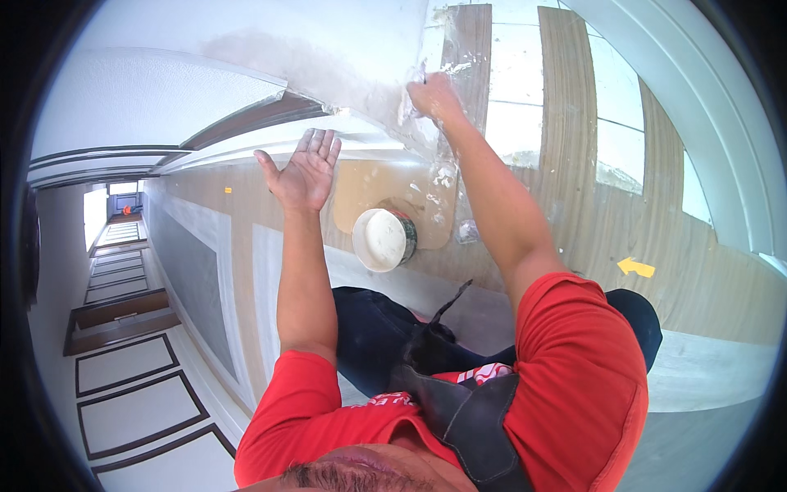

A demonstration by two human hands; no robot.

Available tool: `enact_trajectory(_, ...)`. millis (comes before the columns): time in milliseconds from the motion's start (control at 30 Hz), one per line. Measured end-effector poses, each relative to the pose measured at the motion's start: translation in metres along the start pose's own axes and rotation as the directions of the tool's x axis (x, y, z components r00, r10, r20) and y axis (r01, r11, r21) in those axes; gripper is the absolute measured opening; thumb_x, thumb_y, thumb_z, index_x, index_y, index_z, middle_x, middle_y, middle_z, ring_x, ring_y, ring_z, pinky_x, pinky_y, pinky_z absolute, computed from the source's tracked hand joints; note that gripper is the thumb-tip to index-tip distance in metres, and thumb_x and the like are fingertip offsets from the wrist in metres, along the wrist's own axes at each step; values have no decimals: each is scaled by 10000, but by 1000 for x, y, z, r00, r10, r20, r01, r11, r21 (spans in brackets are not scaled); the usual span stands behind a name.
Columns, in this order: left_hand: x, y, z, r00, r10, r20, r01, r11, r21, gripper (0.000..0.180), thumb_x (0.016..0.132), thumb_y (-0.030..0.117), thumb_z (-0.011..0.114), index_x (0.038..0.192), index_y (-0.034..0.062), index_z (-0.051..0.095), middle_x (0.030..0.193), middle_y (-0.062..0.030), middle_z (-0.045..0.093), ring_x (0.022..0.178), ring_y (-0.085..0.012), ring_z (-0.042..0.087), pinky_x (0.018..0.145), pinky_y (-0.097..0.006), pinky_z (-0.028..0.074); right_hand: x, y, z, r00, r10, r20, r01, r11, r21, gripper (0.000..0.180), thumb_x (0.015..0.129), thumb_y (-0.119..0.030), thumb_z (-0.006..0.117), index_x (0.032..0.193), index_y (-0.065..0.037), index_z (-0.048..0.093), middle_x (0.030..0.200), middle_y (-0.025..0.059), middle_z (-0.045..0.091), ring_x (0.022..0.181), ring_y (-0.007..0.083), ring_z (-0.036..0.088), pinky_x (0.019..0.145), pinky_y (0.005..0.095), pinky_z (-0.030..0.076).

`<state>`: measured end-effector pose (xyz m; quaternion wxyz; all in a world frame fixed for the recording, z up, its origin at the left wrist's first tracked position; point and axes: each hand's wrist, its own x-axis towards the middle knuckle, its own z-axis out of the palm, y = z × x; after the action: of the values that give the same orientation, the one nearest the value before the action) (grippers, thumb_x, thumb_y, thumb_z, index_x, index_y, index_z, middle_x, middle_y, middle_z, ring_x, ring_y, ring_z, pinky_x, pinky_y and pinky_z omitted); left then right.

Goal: The person scoops white plaster from a bucket and applies it to a wall corner using a trowel. They repeatedly smooth the surface and scrape excess material back into the bucket while sitting on the floor.

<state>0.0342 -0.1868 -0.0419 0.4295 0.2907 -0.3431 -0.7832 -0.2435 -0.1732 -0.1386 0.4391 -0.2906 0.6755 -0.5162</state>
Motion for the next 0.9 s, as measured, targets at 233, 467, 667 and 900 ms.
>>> enact_trajectory(233, 0, 0, -4, 1000, 6, -10, -6, 999, -34, 1421, 806, 895, 539, 1596, -96, -105, 1687, -307, -36, 1585, -410, 80, 1293, -518, 163, -31, -59, -28, 993, -109, -42, 113, 984, 140, 321, 863, -237, 661, 841, 84, 673, 786, 184, 680, 697, 244, 734, 648, 392, 597)
enact_trajectory(467, 5, -3, 2, 1000, -10, 4, 10, 999, -32, 1447, 785, 912, 539, 1594, -96, -110, 1689, -302, -74, 1592, -400, 28, 1295, -516, 146, 21, 41, -17, 995, -41, -92, -6, 885, -466, 557, 817, -346, 673, 1080, 145, 697, 991, 334, 721, 959, 423, 735, 874, 478, 582)
enact_trajectory(667, 2, 0, -3, 1000, -19, 24, 19, 1000, 13, 1503, 742, 931, 572, 1593, -96, -122, 1690, -299, -101, 1598, -385, -12, 1295, -502, 123, 2, 73, 13, 993, -31, -112, -25, 885, -466, 629, 815, -373, 662, 1175, 142, 666, 1196, 358, 669, 1157, 456, 662, 1016, 491, 517)
enact_trajectory(900, 1, 0, -4, 1000, -7, 27, 6, 1000, 14, 1446, 789, 916, 528, 1590, -107, -108, 1688, -309, -55, 1592, -401, 48, 1294, -511, 156, -16, 26, 11, 998, -59, 23, 63, 889, -453, 584, 835, -339, 620, 1217, 101, 660, 1200, 349, 670, 1175, 442, 656, 1034, 476, 511)
